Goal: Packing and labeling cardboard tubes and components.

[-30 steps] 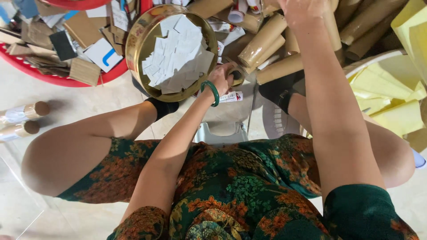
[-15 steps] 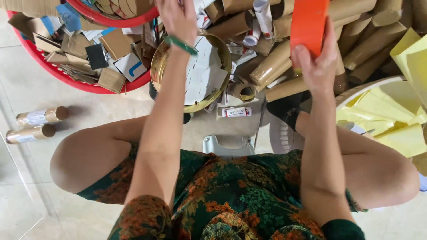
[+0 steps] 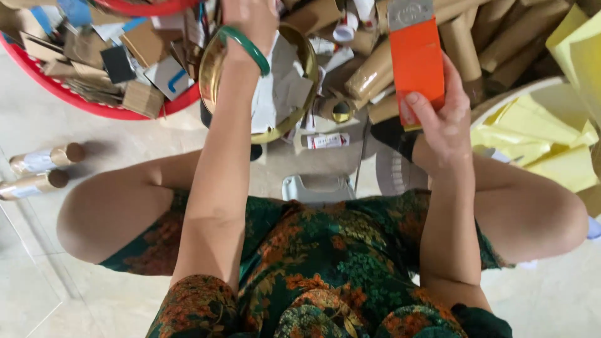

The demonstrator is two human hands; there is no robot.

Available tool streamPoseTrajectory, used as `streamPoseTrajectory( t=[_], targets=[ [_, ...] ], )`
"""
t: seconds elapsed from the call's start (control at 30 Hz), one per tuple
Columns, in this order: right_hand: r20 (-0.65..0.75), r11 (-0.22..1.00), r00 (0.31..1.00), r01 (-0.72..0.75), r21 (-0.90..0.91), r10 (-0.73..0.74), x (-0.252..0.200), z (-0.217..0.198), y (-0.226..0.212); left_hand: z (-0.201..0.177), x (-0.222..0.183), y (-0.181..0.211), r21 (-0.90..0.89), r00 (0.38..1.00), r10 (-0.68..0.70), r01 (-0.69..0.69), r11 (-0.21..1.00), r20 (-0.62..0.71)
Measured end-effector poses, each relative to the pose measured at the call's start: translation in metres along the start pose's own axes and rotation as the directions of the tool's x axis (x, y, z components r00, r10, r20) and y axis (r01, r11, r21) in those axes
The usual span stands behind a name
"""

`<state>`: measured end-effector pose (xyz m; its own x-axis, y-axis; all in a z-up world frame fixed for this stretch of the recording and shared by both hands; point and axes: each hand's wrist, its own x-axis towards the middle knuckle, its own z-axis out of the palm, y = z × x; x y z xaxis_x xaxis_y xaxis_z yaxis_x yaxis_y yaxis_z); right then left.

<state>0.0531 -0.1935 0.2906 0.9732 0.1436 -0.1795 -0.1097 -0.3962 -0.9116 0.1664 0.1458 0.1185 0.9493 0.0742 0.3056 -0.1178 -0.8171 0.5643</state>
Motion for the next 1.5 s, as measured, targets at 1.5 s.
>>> streamPoseTrajectory(
  t=[1.5],
  targets=[
    [0.163, 0.942, 0.982, -0.033, -0.334, 0.092, -0.024, -0.028, 0.029, 0.051, -0.143, 0.08, -0.3, 0.661, -0.355, 0.666, 0.683, 0.661]
  ],
)
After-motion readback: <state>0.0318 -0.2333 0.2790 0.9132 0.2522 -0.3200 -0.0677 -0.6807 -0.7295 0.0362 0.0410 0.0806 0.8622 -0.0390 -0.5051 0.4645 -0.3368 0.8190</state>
